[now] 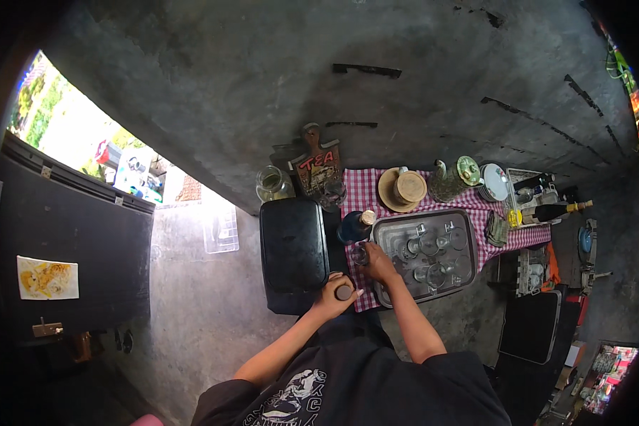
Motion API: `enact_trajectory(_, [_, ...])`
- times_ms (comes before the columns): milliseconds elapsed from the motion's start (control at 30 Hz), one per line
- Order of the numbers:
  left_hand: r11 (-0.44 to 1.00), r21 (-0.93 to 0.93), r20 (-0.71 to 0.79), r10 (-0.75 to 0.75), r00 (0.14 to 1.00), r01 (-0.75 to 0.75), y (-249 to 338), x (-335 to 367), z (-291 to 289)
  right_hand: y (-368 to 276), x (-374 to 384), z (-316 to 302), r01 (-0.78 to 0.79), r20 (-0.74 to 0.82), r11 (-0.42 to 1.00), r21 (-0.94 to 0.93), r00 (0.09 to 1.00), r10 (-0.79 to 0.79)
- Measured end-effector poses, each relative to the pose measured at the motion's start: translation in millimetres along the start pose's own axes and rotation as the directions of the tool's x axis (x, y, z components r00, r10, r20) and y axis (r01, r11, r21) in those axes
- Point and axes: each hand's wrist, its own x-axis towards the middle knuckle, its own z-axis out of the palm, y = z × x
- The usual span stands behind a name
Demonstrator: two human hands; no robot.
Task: Prepare and pour drinks into glasses at a bar station.
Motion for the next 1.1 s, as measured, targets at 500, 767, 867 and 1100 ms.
enact_trajectory(500, [0.994, -0.001, 0.062, 0.113, 0.992, -0.113, -19.2, 10.2, 11.2, -93.8, -72.1, -67.4, -0.072, -0.142, 0.953, 0.295, 0.983, 0.119])
enact_trajectory(767, [0.984, 0.004, 0.085, 0.176, 0.981, -0.177, -18.0, 12.1, 7.8, -126.6, -96.3, -77.7, 0.07, -0.172, 0.967, 0.246, 0.985, -0.027])
enact_trajectory(867, [0.989, 0.001, 0.125, 0.144, 0.982, -0.146, -2.9, 11.7, -3.4, -125.8, -97.4, -73.1, 0.027, -0.095, 0.952, 0.306, 0.995, 0.003])
enact_trajectory(1100, [0.977, 0.157, 0.284, 0.095, 0.954, -0.144, 76.2, 0.0, -32.8, -89.2, -87.7, -46.7, -0.017, 0.108, 0.993, 0.119, 0.994, 0.004])
